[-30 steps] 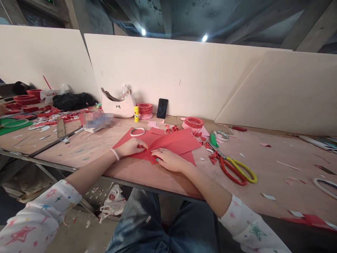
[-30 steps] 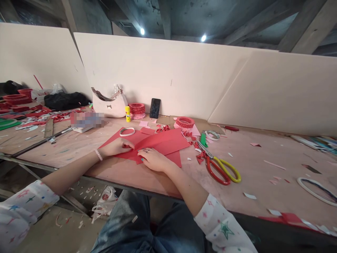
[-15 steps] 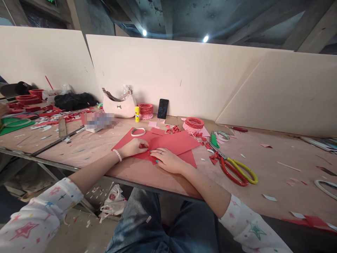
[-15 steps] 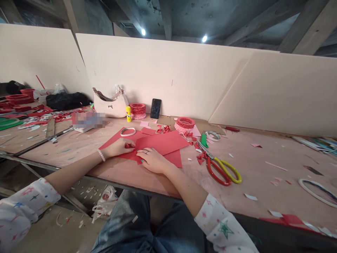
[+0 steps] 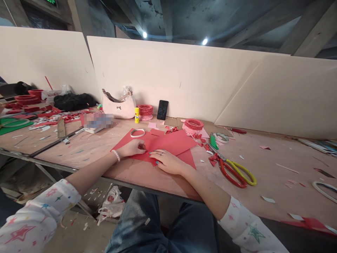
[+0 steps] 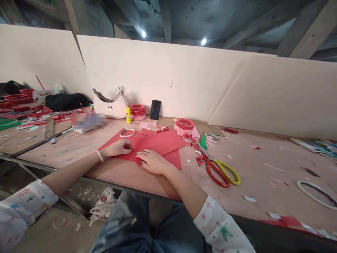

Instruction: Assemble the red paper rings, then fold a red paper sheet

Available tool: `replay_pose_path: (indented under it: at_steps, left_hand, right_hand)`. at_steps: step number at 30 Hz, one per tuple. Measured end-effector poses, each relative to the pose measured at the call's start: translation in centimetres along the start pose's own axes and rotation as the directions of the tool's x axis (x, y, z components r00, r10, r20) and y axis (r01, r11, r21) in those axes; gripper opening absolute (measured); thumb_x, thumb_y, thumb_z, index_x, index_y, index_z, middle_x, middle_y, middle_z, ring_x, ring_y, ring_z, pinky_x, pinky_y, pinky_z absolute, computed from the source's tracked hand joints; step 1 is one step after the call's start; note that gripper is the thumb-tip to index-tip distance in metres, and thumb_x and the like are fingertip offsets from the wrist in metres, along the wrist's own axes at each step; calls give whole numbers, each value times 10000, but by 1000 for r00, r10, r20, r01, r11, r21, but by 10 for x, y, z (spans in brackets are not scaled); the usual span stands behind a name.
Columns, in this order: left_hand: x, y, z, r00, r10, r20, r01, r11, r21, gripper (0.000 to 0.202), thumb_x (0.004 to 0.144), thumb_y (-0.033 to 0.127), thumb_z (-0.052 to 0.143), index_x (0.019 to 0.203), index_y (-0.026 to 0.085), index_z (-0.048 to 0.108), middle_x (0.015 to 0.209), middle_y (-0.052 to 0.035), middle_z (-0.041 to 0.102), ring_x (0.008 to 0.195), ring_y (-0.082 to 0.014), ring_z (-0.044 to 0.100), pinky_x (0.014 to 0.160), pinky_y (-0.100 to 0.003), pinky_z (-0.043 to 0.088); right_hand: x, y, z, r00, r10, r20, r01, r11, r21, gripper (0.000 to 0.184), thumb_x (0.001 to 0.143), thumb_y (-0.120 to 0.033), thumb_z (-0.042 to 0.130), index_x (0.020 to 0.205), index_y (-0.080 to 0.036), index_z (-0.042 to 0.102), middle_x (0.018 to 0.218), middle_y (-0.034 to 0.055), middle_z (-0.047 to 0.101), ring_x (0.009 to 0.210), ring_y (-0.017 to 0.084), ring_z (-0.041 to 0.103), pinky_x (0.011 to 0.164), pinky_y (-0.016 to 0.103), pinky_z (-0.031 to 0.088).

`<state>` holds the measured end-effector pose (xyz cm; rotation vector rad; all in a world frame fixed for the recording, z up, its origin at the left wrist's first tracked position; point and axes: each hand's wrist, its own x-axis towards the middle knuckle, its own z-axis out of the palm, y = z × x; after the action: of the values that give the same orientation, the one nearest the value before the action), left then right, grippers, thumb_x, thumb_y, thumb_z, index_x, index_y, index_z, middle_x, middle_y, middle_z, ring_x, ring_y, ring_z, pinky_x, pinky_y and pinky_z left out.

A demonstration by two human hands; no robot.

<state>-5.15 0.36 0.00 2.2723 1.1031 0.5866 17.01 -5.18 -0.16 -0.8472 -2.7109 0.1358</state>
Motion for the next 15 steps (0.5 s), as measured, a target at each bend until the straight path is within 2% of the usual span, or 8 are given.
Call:
replay_pose_path:
  at_steps: [5,7,10,15]
  left_hand:
    - [-4,4,-4,979,196,47,-201,961,190,130,803,243,506,751,146,576,745,-12,623,683,-146,564,634,-247,414]
    - [-5,8,-6,955,287,74,-295,900,319,164,835,221,478,737,145,586,744,-20,620,686,-146,555,638,-247,398]
    - [-7,12,-7,922,370,118,-377,784,493,188,865,215,464,757,150,603,735,-31,615,694,-158,553,647,-260,380]
    - [-10,17,-10,867,432,249,-487,627,608,209,890,148,420,941,189,619,789,-33,630,748,-184,557,690,-287,367]
  right_hand:
    - [1,1,2,1000,-10,-13,10,1000,10,421,783,-74,410,1179,-136,539,1255,83,540,1166,188,453,1015,353,336]
    - [1,3,4,1000,-16,-18,16,1000,16,419,785,-76,413,1181,-136,538,1255,85,540,1166,185,454,1020,351,331]
    - [0,4,5,999,-20,-31,21,1000,22,418,789,-74,411,1184,-132,536,1253,84,540,1171,184,449,1027,347,322]
    - [-2,3,5,997,-28,-79,27,1000,-14,378,794,-109,445,1151,-174,550,1194,62,575,1097,182,496,970,341,381]
